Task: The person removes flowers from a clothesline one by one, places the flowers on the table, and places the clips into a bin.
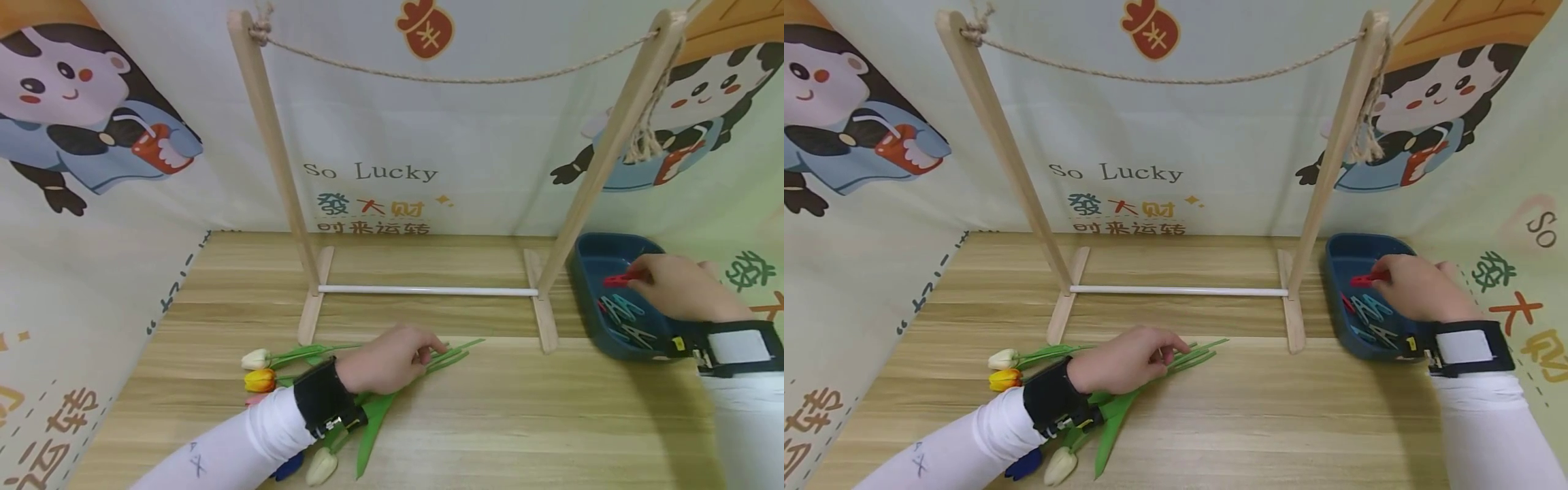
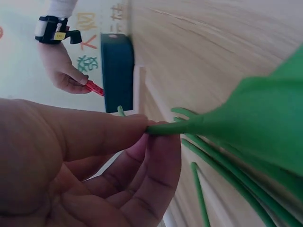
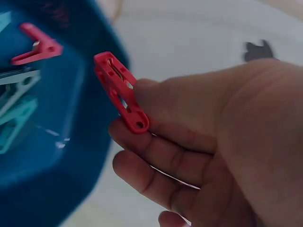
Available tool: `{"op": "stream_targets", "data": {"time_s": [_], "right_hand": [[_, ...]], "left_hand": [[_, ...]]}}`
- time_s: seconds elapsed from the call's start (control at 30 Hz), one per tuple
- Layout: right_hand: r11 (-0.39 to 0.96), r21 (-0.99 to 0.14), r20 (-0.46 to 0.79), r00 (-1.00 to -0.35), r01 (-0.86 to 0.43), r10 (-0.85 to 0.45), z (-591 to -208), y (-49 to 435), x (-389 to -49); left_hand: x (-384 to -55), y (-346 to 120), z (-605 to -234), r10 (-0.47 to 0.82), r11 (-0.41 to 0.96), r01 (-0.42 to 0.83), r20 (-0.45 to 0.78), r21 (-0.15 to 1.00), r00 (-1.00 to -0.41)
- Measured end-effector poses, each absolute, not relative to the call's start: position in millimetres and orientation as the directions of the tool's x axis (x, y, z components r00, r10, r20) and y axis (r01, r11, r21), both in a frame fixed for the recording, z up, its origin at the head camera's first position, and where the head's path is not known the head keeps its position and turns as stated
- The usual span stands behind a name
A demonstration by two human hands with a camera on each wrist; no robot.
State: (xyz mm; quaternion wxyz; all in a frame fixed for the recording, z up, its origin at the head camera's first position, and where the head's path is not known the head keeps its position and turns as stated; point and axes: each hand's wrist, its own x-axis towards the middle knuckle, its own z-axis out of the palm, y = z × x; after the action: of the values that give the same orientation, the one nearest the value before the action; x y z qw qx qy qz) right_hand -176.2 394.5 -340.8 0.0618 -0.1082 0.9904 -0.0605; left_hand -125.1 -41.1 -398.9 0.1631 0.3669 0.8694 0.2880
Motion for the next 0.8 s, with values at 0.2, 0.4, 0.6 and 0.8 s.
{"op": "stream_targets", "data": {"time_s": [0.2,0.4,0.6,0.8], "right_hand": [[0.966,-0.153,-0.158,-0.959,-0.210,-0.233,-352,399,-191],[0.962,-0.176,-0.188,-0.952,-0.208,-0.240,-359,397,-203],[0.959,-0.197,-0.207,-0.948,-0.202,-0.242,-370,400,-206],[0.968,-0.190,-0.232,-0.951,-0.162,-0.205,-378,406,-203]], "left_hand": [[-123,-42,-407,0.703,0.627,0.543,-0.103,0.558,-0.704],[-125,-41,-414,0.690,0.665,0.552,-0.133,0.503,-0.712],[-124,-38,-418,0.683,0.680,0.535,-0.167,0.501,-0.711],[-122,-35,-420,0.664,0.703,0.508,-0.202,0.498,-0.720]]}}
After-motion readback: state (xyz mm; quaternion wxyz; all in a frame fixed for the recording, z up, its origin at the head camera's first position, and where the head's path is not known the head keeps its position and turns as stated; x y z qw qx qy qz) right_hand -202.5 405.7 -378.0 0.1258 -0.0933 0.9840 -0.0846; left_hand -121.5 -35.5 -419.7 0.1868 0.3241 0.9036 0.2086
